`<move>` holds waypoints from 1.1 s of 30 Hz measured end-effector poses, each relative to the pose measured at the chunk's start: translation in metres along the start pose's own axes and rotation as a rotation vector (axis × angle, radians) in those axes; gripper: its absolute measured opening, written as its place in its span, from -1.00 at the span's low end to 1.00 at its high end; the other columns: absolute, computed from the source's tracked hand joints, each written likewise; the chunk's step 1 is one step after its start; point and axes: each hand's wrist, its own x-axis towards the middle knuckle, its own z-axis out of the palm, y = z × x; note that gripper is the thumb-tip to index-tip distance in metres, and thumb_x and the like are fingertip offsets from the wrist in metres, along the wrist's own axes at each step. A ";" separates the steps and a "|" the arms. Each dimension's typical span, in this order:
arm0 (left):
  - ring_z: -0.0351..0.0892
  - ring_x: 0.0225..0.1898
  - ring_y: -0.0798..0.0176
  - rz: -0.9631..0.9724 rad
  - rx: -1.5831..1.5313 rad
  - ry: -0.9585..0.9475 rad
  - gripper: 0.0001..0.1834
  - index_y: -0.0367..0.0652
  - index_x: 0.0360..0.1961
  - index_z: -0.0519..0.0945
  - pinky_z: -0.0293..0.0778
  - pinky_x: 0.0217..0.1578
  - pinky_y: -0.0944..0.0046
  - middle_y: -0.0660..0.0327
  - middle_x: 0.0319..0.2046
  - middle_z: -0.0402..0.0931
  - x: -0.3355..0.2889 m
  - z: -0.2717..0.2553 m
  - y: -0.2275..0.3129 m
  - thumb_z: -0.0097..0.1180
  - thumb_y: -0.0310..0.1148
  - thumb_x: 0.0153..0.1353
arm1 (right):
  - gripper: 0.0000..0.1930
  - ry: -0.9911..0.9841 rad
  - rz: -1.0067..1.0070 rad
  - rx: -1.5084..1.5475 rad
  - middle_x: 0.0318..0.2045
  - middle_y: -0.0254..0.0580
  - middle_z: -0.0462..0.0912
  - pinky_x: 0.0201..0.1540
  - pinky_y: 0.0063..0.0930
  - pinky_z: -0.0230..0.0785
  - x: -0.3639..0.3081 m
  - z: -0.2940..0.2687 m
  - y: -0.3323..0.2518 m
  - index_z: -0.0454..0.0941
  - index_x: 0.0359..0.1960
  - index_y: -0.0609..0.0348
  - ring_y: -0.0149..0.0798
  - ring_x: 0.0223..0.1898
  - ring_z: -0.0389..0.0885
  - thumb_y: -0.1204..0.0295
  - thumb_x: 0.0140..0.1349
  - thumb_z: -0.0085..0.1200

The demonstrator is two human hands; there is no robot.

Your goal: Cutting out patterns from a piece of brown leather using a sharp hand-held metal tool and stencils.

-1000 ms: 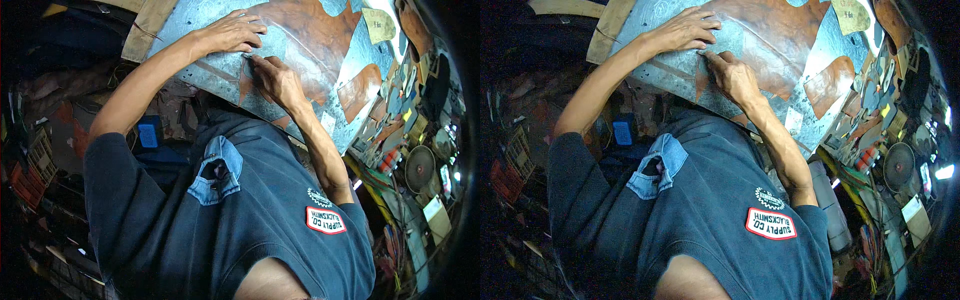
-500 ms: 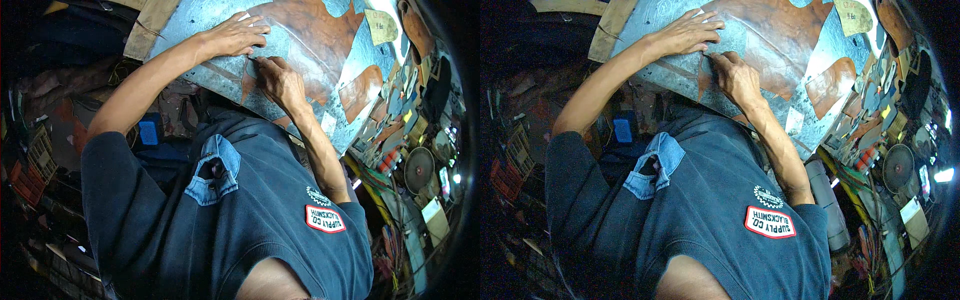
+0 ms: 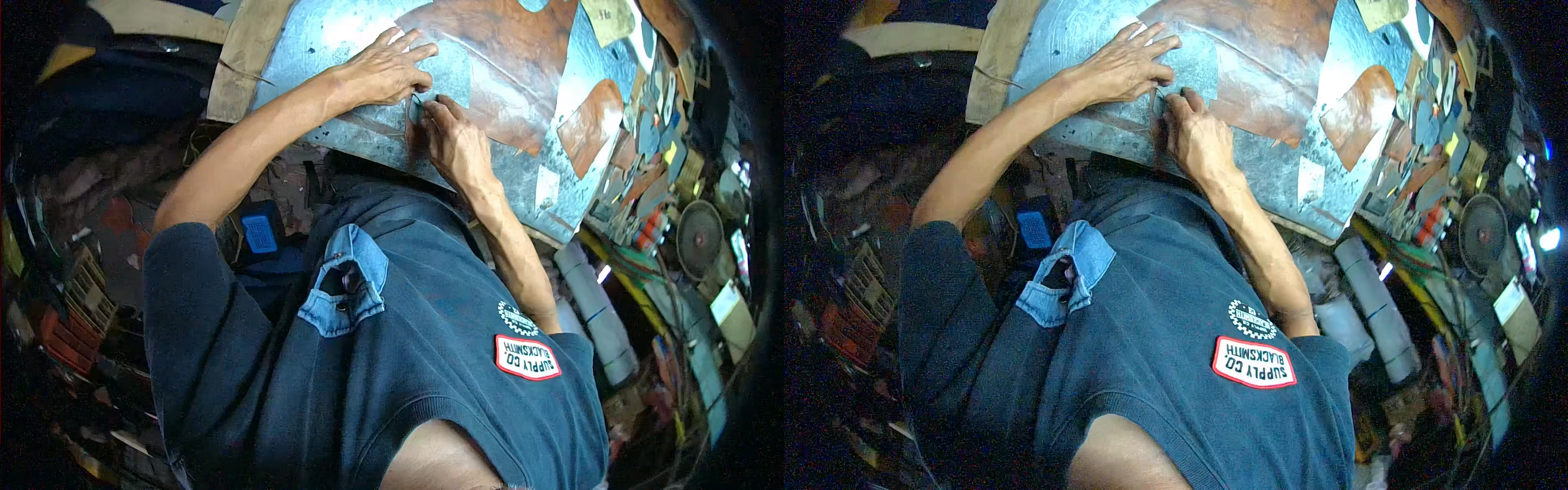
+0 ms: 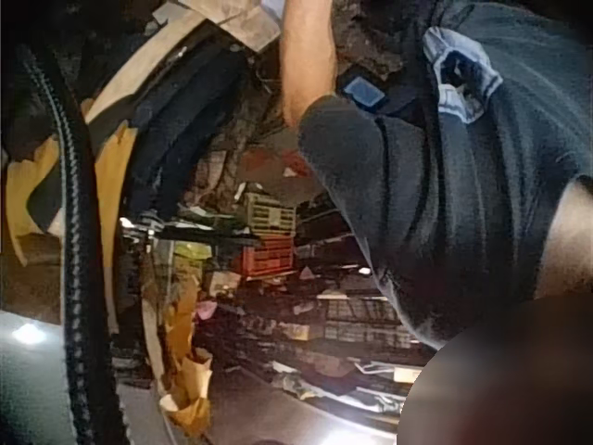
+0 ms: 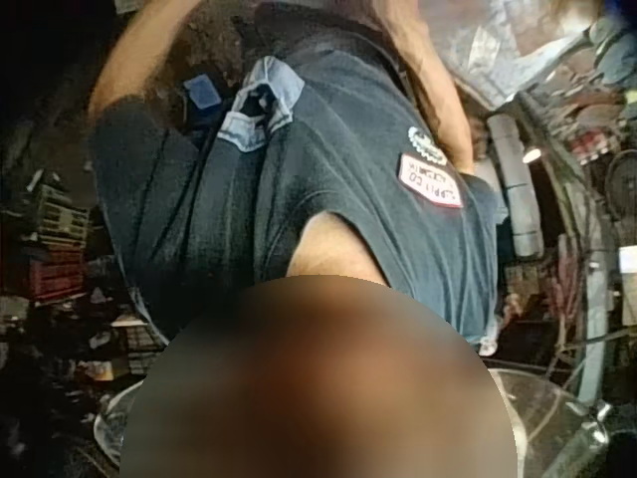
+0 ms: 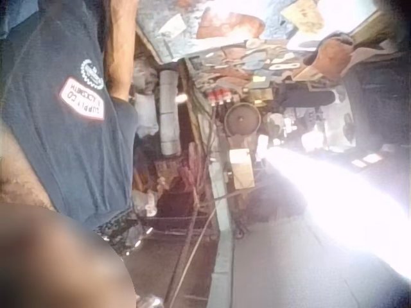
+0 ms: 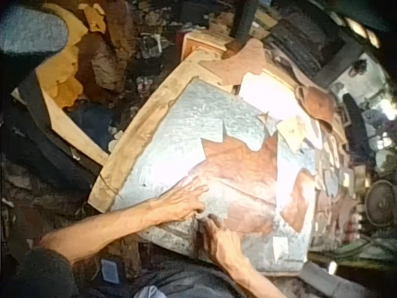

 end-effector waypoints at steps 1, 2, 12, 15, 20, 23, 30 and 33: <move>-0.01 0.46 -0.09 0.018 0.000 -0.009 -0.78 0.16 -0.14 0.61 -0.06 0.40 -0.21 0.15 0.38 0.17 0.000 0.001 -0.003 0.22 -0.27 0.15 | -0.72 0.065 0.019 0.012 0.04 0.15 0.56 -0.13 -0.03 0.52 -0.003 0.006 -0.005 0.54 0.02 0.13 0.25 -0.17 0.63 0.37 0.31 0.00; -0.01 0.45 -0.10 0.027 0.015 0.013 -0.77 0.16 -0.14 0.61 -0.05 0.40 -0.22 0.15 0.38 0.18 0.000 0.002 -0.004 0.22 -0.27 0.15 | -0.70 0.077 0.073 0.072 0.08 0.26 0.51 -0.08 -0.01 0.51 -0.006 0.012 -0.009 0.52 0.02 0.21 0.30 -0.10 0.60 0.38 0.30 0.03; 0.07 0.42 -0.17 0.080 0.067 0.071 -0.78 0.24 -0.14 0.67 -0.06 0.37 -0.31 0.17 0.35 0.25 0.002 0.007 -0.008 0.23 -0.22 0.15 | -0.71 0.270 0.169 0.170 0.08 0.34 0.50 0.05 -0.11 0.47 -0.015 0.041 -0.030 0.52 -0.05 0.41 0.30 0.01 0.56 0.46 0.26 0.08; 0.07 0.42 -0.17 0.090 0.070 0.087 -0.77 0.24 -0.13 0.67 -0.05 0.36 -0.31 0.18 0.34 0.26 0.001 0.007 -0.008 0.23 -0.22 0.15 | -0.69 0.286 0.158 0.214 0.16 0.38 0.42 -0.08 0.02 0.51 -0.020 0.050 -0.026 0.48 0.00 0.34 0.33 -0.16 0.62 0.43 0.27 0.02; 0.04 0.42 -0.16 0.052 0.088 0.031 -0.75 0.27 -0.12 0.66 -0.05 0.36 -0.31 0.19 0.34 0.25 0.002 0.006 -0.006 0.25 -0.20 0.13 | -0.71 0.288 0.149 0.218 0.16 0.40 0.41 -0.11 0.01 0.53 -0.024 0.052 -0.028 0.48 -0.02 0.34 0.34 -0.16 0.61 0.45 0.27 0.03; 0.04 0.42 -0.16 0.077 0.099 0.070 -0.75 0.28 -0.13 0.66 -0.06 0.36 -0.31 0.19 0.34 0.25 0.001 0.010 -0.008 0.26 -0.20 0.12 | -0.72 0.274 0.158 0.230 0.16 0.40 0.41 -0.13 0.00 0.54 -0.027 0.052 -0.029 0.47 -0.04 0.34 0.34 -0.16 0.61 0.46 0.26 0.04; 0.03 0.43 -0.16 0.088 0.080 0.049 -0.75 0.28 -0.14 0.66 -0.06 0.36 -0.32 0.19 0.34 0.25 0.001 0.004 -0.009 0.28 -0.19 0.11 | -0.72 0.240 0.152 0.278 0.18 0.41 0.37 -0.13 0.00 0.54 -0.033 0.048 -0.026 0.47 -0.04 0.33 0.34 -0.14 0.61 0.46 0.24 0.06; 0.03 0.43 -0.16 0.073 0.074 0.041 -0.74 0.28 -0.13 0.66 -0.05 0.36 -0.32 0.18 0.35 0.23 0.001 0.003 -0.008 0.28 -0.19 0.11 | -0.72 0.209 0.142 0.314 0.20 0.38 0.37 -0.11 -0.01 0.54 -0.035 0.045 -0.023 0.48 -0.03 0.32 0.33 -0.13 0.61 0.46 0.24 0.05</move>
